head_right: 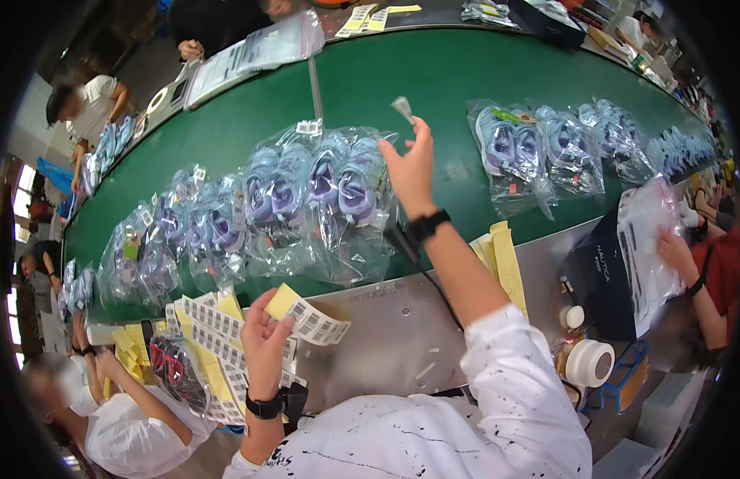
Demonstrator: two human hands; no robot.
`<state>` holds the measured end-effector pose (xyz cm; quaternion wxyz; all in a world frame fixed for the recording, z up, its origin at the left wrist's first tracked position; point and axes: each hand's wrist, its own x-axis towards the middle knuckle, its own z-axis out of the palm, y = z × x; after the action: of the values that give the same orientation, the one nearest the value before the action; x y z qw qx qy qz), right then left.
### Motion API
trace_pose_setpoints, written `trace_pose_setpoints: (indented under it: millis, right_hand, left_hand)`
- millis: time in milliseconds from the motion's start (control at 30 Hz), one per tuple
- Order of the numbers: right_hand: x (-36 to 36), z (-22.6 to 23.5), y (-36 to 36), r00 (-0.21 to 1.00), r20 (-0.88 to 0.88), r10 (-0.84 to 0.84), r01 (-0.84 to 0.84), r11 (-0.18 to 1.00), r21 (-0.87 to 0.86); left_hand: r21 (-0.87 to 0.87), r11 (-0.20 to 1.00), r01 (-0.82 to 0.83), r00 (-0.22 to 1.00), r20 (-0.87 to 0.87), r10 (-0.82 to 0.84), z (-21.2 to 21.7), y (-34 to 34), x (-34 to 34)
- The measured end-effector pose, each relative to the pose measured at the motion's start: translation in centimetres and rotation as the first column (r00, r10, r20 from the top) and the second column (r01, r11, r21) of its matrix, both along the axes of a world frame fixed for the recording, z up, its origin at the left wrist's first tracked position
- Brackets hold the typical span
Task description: The person repeatedly peels barcode labels from sheets and affixes them to plastic-wrapped footwear packages on a green table. They handle the packages one at a time, placing each labeled unit aside. Other workers are visible in the background performing similar labeling tasks.
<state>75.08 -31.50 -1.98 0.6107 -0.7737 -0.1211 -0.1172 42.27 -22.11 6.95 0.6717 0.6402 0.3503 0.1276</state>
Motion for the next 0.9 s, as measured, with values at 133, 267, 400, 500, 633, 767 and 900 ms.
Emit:
trace_pose_setpoints:
  millis: [133,267,400,500,633,767,900]
  right_hand:
    - [4.3,-2.7,2.5,0.940,-0.339,-0.021,-0.067,0.967,-0.244]
    - [6.6,-5.0,1.1,0.985,-0.170,0.004,-0.051,0.961,-0.273]
    - [5.8,-6.3,-3.3,0.846,-0.464,0.261,-0.059,0.912,0.405]
    - [5.8,-5.2,-5.1,0.840,-0.448,0.306,-0.123,0.912,0.392]
    - [7.7,-3.4,-5.2,0.955,-0.268,0.129,-0.040,0.948,0.315]
    - [8.4,-3.1,-3.9,0.874,-0.322,0.363,-0.250,0.906,0.342]
    - [9.8,-4.9,-1.7,0.902,-0.355,0.246,-0.214,0.969,0.127]
  left_hand:
    - [-0.091,0.996,-0.027,0.999,0.039,0.031,-0.9,-0.9,-0.5]
    - [-0.106,0.994,-0.032,0.999,0.003,0.032,-1.0,-1.5,-0.2]
    - [-0.082,0.996,-0.026,1.000,-0.018,0.025,-1.3,-1.3,0.2]
    - [-0.091,0.995,-0.028,1.000,0.008,0.029,-1.5,-1.5,0.5]
    - [-0.090,0.996,-0.021,1.000,0.011,0.022,-1.2,-1.9,0.8]
    - [-0.104,0.994,-0.023,0.999,0.025,0.026,-1.3,-2.6,1.1]
    - [-0.103,0.994,-0.026,0.999,0.026,0.029,-1.7,-2.8,1.1]
